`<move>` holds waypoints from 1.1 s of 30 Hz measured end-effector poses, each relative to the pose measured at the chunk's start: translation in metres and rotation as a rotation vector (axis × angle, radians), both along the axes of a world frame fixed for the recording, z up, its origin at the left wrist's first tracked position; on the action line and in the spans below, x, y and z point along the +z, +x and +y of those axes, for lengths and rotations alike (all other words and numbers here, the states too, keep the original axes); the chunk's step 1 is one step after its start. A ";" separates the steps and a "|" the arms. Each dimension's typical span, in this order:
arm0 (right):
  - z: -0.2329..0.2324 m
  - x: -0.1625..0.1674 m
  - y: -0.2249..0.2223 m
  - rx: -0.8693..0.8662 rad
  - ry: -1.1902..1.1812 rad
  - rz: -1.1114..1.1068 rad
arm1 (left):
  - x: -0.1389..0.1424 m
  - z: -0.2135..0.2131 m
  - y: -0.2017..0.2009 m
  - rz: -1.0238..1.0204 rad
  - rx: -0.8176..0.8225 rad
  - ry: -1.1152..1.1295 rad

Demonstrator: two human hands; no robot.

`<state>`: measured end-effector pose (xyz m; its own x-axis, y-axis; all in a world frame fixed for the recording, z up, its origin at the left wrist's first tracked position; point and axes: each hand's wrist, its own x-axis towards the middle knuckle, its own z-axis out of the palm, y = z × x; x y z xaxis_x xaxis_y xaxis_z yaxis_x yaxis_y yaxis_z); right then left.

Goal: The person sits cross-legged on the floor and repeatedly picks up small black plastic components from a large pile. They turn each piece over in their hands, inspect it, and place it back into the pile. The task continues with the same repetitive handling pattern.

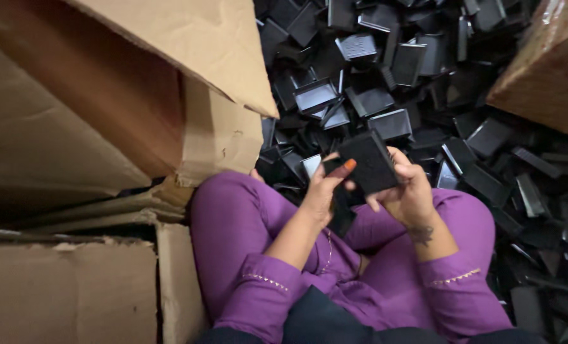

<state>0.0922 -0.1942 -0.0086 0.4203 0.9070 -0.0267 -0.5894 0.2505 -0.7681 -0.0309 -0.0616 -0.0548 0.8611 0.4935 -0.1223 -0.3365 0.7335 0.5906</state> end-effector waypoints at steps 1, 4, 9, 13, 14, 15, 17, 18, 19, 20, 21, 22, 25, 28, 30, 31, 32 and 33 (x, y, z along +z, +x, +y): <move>0.000 0.005 0.000 0.035 0.021 0.054 | 0.000 0.000 -0.002 -0.056 -0.065 -0.038; 0.001 0.016 -0.003 0.076 -0.014 0.071 | -0.002 -0.002 -0.005 -0.256 -0.216 -0.236; -0.002 0.015 -0.004 -0.009 -0.066 -0.016 | -0.007 -0.007 -0.006 -0.300 -0.243 -0.398; -0.004 0.002 0.004 -0.260 -0.144 -0.126 | -0.004 0.003 -0.007 -0.086 -0.076 -0.417; -0.004 -0.001 0.006 -0.262 -0.182 -0.132 | -0.002 0.007 -0.007 -0.080 -0.038 -0.424; -0.003 -0.004 0.006 -0.261 -0.219 -0.138 | 0.000 0.010 -0.008 -0.116 -0.051 -0.448; 0.000 -0.009 0.005 -0.197 -0.271 -0.172 | 0.002 0.012 -0.010 -0.189 -0.071 -0.491; 0.003 -0.010 0.002 -0.136 -0.289 -0.200 | 0.002 0.011 -0.010 -0.166 -0.029 -0.453; 0.005 -0.011 -0.001 -0.074 -0.307 -0.228 | 0.000 0.009 -0.011 -0.144 0.012 -0.415; 0.007 -0.012 -0.004 -0.041 -0.308 -0.296 | -0.003 0.007 -0.010 -0.122 0.053 -0.377; 0.009 -0.012 -0.008 -0.006 -0.310 -0.364 | -0.007 0.005 -0.009 -0.112 0.089 -0.324; 0.010 -0.012 -0.011 0.028 -0.313 -0.432 | -0.012 0.003 -0.007 -0.102 0.123 -0.270; 0.013 -0.008 -0.016 -0.004 -0.359 -0.524 | -0.029 0.000 0.000 0.045 0.229 -0.031; 0.012 -0.004 -0.016 -0.053 -0.427 -0.401 | -0.041 0.001 0.005 0.114 0.288 0.107; 0.011 -0.002 -0.014 -0.013 -0.422 -0.430 | -0.043 0.003 0.007 0.111 0.300 0.135; 0.010 -0.002 -0.013 0.009 -0.418 -0.443 | -0.043 0.003 0.007 0.109 0.300 0.141; 0.009 -0.001 -0.013 0.024 -0.398 -0.462 | -0.042 0.004 0.007 0.106 0.302 0.148; 0.008 -0.001 -0.013 0.039 -0.375 -0.480 | -0.041 0.003 0.008 0.128 0.285 0.135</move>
